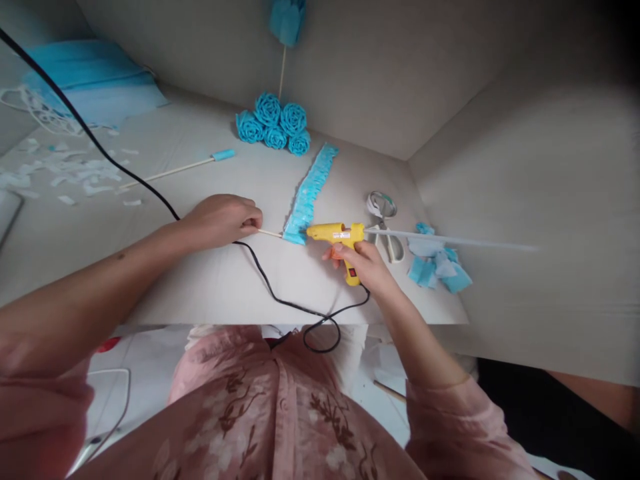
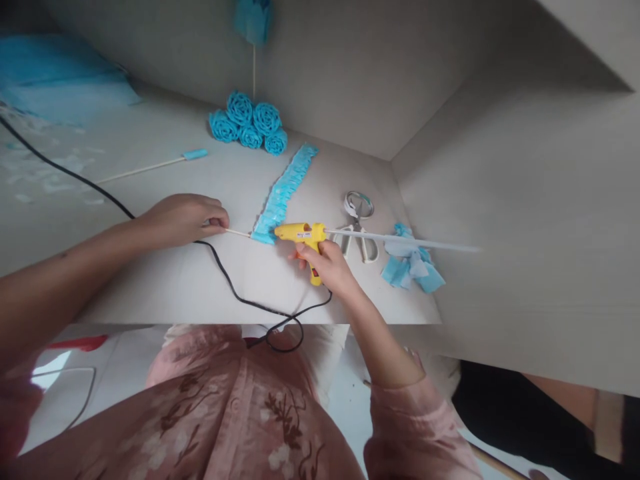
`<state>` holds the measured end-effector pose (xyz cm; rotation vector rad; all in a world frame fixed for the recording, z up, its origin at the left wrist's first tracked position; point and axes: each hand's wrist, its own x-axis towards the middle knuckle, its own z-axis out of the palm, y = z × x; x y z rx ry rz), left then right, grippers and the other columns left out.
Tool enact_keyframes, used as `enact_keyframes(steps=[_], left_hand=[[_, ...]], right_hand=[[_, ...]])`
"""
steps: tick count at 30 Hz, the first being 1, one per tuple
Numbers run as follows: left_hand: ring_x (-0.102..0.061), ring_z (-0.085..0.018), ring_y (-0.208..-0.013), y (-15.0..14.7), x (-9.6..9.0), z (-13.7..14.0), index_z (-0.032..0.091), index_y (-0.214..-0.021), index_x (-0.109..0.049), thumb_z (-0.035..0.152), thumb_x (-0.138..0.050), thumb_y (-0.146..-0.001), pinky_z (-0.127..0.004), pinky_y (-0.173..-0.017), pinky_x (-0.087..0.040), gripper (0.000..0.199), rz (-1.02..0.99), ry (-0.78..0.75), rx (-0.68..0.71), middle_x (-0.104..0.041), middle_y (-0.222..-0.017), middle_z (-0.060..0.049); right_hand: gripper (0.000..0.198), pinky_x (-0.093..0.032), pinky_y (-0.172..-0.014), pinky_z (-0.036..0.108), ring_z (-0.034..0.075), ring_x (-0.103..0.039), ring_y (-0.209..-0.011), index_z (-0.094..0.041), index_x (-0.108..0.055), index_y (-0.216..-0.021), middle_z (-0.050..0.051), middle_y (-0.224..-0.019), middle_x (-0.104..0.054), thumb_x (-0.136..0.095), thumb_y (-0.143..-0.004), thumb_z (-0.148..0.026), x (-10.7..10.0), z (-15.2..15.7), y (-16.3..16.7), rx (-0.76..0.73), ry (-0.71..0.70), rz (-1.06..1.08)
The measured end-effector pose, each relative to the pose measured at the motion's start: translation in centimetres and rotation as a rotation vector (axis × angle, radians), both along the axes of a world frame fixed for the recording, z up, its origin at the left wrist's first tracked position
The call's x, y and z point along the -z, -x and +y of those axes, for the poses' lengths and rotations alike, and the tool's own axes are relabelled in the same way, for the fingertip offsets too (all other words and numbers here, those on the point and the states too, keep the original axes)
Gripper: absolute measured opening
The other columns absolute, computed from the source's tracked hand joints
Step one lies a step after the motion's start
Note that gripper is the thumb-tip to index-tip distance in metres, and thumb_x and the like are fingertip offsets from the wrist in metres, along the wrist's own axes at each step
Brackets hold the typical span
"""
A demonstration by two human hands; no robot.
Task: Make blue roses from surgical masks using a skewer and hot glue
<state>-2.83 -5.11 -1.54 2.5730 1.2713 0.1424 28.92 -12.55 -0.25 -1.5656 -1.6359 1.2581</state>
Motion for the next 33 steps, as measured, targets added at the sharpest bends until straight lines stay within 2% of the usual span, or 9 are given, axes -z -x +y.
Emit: enact_keyframes(steps=[4,9,16,19,21,24,26,29,33], left_hand=[[-0.066,-0.021,-0.094,-0.1,-0.2,-0.1,0.021,-0.095,-0.074,0.028,-0.046,-0.093,-0.029,-0.074,-0.038,0.029,0.041,0.008,0.007,-0.074,-0.103,-0.005],[-0.066,-0.022,-0.097,-0.1,-0.1,0.0,0.022,-0.1,-0.074,0.027,-0.043,-0.094,-0.03,-0.076,-0.039,0.033,0.044,-0.002,0.027,-0.074,-0.107,-0.005],[-0.066,-0.02,-0.092,-0.2,-0.1,-0.1,0.023,-0.099,-0.074,0.028,-0.044,-0.093,-0.029,-0.074,-0.038,0.031,0.059,-0.003,0.003,-0.076,-0.106,-0.003],[-0.066,-0.021,-0.093,-0.2,-0.2,-0.2,0.023,-0.099,-0.075,0.028,-0.044,-0.093,-0.029,-0.076,-0.039,0.031,0.047,0.023,-0.009,-0.076,-0.107,-0.003],[-0.066,-0.022,-0.094,-0.2,-0.2,-0.2,0.023,-0.099,-0.075,0.028,-0.045,-0.093,-0.03,-0.078,-0.039,0.031,0.039,0.031,-0.014,-0.075,-0.107,-0.004],[-0.066,-0.022,-0.095,-0.1,-0.1,-0.2,0.023,-0.098,-0.075,0.027,-0.045,-0.093,-0.03,-0.078,-0.039,0.031,0.031,0.026,-0.008,-0.075,-0.107,-0.004],[-0.066,-0.022,-0.096,-0.2,0.0,-0.1,0.022,-0.098,-0.075,0.027,-0.045,-0.094,-0.03,-0.078,-0.04,0.031,0.03,0.013,0.001,-0.075,-0.106,-0.004],[-0.066,-0.022,-0.098,-0.3,0.0,-0.1,0.022,-0.1,-0.076,0.027,-0.045,-0.095,-0.03,-0.08,-0.041,0.032,0.023,0.003,0.007,-0.075,-0.106,-0.005],[-0.067,-0.023,-0.099,-0.4,0.2,-0.1,0.023,-0.099,-0.076,0.032,-0.047,-0.097,-0.031,-0.082,-0.043,0.03,-0.014,-0.001,-0.005,-0.075,-0.105,-0.006]], right_hand=[[0.046,-0.035,-0.052,0.028,0.013,-0.049,-0.054,-0.017,-0.076,-0.081,0.002,-0.063,-0.061,-0.058,-0.09,-0.058,-1.4,0.0,0.7,-0.084,-0.095,-0.197],[0.039,-0.032,-0.054,0.03,0.016,-0.053,-0.057,-0.018,-0.07,-0.074,0.004,-0.061,-0.063,-0.059,-0.093,-0.051,-3.4,0.6,1.6,-0.153,-0.179,-0.467],[0.036,-0.026,-0.051,0.029,0.014,-0.047,-0.052,-0.019,-0.067,-0.066,0.003,-0.057,-0.06,-0.066,-0.09,-0.046,-5.8,1.9,0.0,-0.288,-0.22,-0.559],[0.037,-0.027,-0.046,0.028,0.012,-0.044,-0.049,-0.02,-0.072,-0.069,0.002,-0.058,-0.06,-0.069,-0.087,-0.052,-6.3,2.0,-1.4,-0.224,-0.152,-0.405],[0.039,-0.031,-0.044,0.027,0.013,-0.049,-0.051,-0.02,-0.076,-0.076,0.004,-0.067,-0.068,-0.07,-0.086,-0.057,-6.1,2.1,-2.1,-0.136,-0.105,-0.177],[0.044,-0.039,-0.044,0.026,0.016,-0.059,-0.059,-0.02,-0.075,-0.082,0.008,-0.082,-0.076,-0.073,-0.079,-0.064,-4.3,2.7,-2.2,0.03,-0.072,0.2],[0.046,-0.04,-0.041,0.025,0.016,-0.061,-0.058,-0.021,-0.073,-0.086,0.009,-0.085,-0.078,-0.075,-0.076,-0.065,-2.4,3.4,-1.9,0.141,-0.023,0.361],[0.044,-0.04,-0.039,0.022,0.015,-0.063,-0.059,-0.02,-0.07,-0.092,0.01,-0.086,-0.08,-0.075,-0.078,-0.061,-0.2,4.7,-1.1,0.248,0.09,0.458],[0.039,-0.041,-0.04,0.022,0.014,-0.064,-0.059,-0.019,-0.069,-0.099,0.011,-0.093,-0.08,-0.072,-0.084,-0.054,0.2,6.7,-0.6,0.225,0.114,0.5]])
